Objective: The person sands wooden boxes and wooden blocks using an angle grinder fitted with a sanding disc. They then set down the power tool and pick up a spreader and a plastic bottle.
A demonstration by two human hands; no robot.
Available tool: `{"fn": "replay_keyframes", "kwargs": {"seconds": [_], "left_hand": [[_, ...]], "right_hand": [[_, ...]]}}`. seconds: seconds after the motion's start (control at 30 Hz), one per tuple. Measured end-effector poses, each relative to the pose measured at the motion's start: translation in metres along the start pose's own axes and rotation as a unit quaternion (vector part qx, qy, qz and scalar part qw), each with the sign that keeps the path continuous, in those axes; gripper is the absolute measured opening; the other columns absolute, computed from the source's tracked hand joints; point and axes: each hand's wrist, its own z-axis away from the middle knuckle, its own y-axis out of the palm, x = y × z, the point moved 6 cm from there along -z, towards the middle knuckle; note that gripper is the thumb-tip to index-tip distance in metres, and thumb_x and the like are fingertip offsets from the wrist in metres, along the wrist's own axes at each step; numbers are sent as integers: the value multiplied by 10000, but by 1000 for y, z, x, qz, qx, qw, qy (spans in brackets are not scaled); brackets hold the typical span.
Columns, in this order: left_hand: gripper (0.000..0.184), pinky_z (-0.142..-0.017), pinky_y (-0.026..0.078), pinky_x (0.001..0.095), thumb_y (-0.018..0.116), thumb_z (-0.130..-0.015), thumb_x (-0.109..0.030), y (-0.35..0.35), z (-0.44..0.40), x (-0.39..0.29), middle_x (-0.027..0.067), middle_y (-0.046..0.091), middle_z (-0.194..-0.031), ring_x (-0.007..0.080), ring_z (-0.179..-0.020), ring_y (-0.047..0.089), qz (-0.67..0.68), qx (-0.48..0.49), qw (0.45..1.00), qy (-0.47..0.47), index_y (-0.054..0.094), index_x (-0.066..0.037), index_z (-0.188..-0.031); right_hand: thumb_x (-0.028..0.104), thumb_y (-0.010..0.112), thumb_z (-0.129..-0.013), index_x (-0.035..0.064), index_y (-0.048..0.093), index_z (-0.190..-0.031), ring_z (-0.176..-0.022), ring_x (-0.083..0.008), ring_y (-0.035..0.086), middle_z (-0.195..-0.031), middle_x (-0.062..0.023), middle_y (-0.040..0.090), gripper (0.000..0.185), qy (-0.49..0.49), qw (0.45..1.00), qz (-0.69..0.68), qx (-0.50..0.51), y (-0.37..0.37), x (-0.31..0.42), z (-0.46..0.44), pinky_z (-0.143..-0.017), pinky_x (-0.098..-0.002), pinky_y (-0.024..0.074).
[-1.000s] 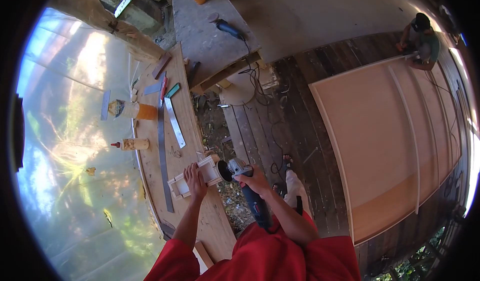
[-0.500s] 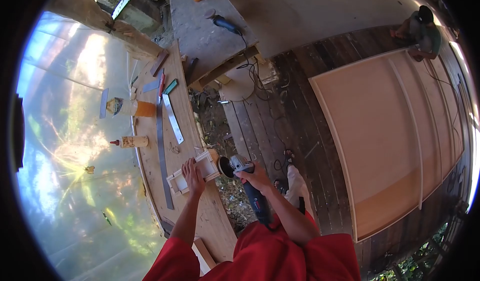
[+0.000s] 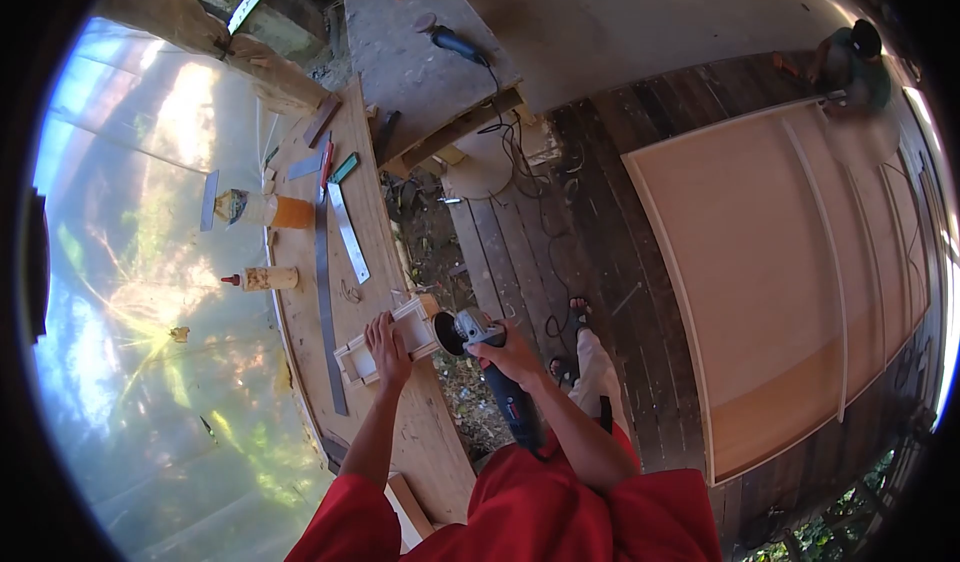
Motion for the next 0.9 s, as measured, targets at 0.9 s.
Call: {"fn": "replay_keyframes", "kwargs": {"seconds": [0.9], "left_hand": [[421, -1120, 176, 502, 459, -906, -136, -2, -1, -5, 158, 499, -1266, 339, -1247, 406, -7, 12, 1000, -9, 425, -18, -1309]], "right_hand": [[287, 798, -690, 25, 517, -1119, -731, -150, 605, -899, -84, 593, 576, 39, 999, -7, -2, 7, 11, -18, -596, -309, 523]]}}
